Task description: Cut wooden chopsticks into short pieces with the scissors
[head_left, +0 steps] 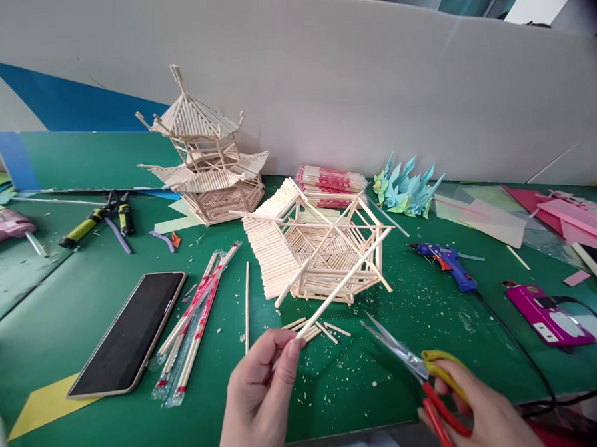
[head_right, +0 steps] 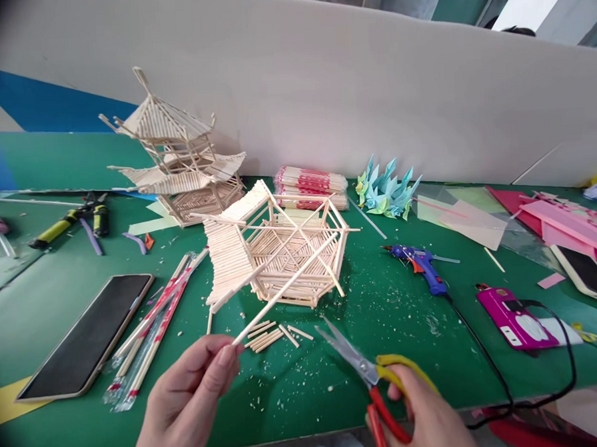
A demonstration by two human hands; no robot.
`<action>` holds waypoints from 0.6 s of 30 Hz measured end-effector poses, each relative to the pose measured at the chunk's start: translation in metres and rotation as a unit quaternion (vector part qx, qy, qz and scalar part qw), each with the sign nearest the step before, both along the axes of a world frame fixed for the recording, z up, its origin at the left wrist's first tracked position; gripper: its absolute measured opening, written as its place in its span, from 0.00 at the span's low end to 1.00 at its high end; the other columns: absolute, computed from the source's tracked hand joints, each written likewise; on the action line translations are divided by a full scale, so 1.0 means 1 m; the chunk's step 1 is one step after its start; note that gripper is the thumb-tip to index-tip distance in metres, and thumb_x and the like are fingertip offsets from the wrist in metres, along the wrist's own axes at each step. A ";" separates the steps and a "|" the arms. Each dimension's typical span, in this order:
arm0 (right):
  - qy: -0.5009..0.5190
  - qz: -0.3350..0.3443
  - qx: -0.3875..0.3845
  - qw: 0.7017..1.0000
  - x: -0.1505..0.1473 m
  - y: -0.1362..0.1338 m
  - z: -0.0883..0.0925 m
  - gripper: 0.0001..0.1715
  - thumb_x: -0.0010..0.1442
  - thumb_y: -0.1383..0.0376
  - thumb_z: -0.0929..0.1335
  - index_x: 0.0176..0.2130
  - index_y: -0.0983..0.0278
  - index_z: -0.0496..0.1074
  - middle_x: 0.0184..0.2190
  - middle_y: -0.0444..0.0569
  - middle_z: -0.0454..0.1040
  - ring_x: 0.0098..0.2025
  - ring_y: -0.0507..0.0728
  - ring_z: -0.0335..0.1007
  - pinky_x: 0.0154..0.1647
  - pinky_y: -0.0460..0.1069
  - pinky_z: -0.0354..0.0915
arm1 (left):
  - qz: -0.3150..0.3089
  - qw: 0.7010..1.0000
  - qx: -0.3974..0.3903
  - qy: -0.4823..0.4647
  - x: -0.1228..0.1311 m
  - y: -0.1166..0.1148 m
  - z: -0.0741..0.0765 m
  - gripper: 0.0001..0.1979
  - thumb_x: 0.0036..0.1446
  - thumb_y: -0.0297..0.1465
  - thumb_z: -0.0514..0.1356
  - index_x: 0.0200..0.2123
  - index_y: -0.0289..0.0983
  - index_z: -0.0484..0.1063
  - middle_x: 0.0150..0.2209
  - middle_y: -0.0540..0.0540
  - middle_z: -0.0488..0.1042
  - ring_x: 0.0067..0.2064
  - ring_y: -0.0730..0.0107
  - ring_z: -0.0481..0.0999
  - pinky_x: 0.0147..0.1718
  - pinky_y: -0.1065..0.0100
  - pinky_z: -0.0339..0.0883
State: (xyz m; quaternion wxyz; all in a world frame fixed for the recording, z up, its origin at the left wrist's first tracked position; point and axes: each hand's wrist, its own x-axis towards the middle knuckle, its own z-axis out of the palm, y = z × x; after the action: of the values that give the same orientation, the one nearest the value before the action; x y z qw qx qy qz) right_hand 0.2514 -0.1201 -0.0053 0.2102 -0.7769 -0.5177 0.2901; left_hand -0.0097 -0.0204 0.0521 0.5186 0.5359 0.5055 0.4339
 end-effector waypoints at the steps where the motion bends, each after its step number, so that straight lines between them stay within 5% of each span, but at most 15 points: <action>1: -0.095 0.026 0.011 0.995 0.014 0.005 0.001 0.25 0.47 0.57 0.68 0.45 0.63 0.66 0.31 0.49 0.74 0.28 0.57 0.71 0.30 0.50 0.69 | -0.005 1.000 0.001 0.011 -0.001 -0.002 -0.002 0.09 0.56 0.36 0.54 0.27 0.37 0.67 0.21 0.55 0.56 0.22 0.75 0.53 0.19 0.75 0.50; 5: -0.349 0.161 0.044 0.922 0.054 0.028 0.011 0.29 0.50 0.56 0.66 0.47 0.71 0.66 0.45 0.62 0.71 0.43 0.66 0.69 0.41 0.58 0.67 | -0.066 0.995 0.035 0.065 0.002 -0.009 -0.011 0.09 0.57 0.33 0.52 0.28 0.37 0.66 0.21 0.54 0.57 0.22 0.75 0.54 0.20 0.75 0.51; 8: -0.438 0.160 0.085 0.881 0.049 0.041 0.034 0.31 0.51 0.49 0.64 0.44 0.70 0.68 0.42 0.62 0.72 0.38 0.68 0.70 0.35 0.61 0.66 | -0.106 0.987 0.054 0.107 0.007 -0.010 -0.014 0.09 0.59 0.32 0.50 0.28 0.36 0.65 0.20 0.55 0.57 0.22 0.75 0.55 0.20 0.75 0.52; 12: -0.335 0.196 0.288 0.876 -0.004 0.054 0.074 0.16 0.59 0.59 0.62 0.45 0.63 0.66 0.41 0.52 0.73 0.42 0.59 0.67 0.45 0.54 0.60 | -0.165 0.972 0.095 0.137 0.013 -0.012 -0.013 0.10 0.60 0.30 0.47 0.29 0.36 0.65 0.20 0.54 0.60 0.21 0.75 0.57 0.20 0.75 0.53; 15: -0.274 0.324 0.309 0.851 -0.050 0.064 0.084 0.14 0.58 0.65 0.64 0.45 0.61 0.67 0.43 0.49 0.73 0.45 0.59 0.65 0.45 0.54 0.55 | -0.207 0.956 0.128 0.162 0.012 -0.016 -0.014 0.09 0.59 0.28 0.48 0.28 0.36 0.65 0.20 0.52 0.63 0.22 0.75 0.60 0.22 0.75 0.55; 18: -0.263 0.417 0.266 0.829 -0.075 0.069 0.069 0.07 0.57 0.67 0.62 0.30 0.61 0.69 0.25 0.43 0.72 0.28 0.56 0.67 0.28 0.51 0.56 | -0.250 0.939 0.134 0.193 0.007 -0.020 -0.022 0.10 0.57 0.27 0.49 0.26 0.37 0.66 0.20 0.51 0.66 0.22 0.74 0.62 0.22 0.75 0.55</action>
State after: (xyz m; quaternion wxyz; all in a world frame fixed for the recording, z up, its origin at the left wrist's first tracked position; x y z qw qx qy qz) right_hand 0.1761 -0.0507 0.0639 0.1242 -0.4483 -0.8851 -0.0142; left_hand -0.0023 -0.0401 0.0298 0.4265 0.7828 0.3830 0.2423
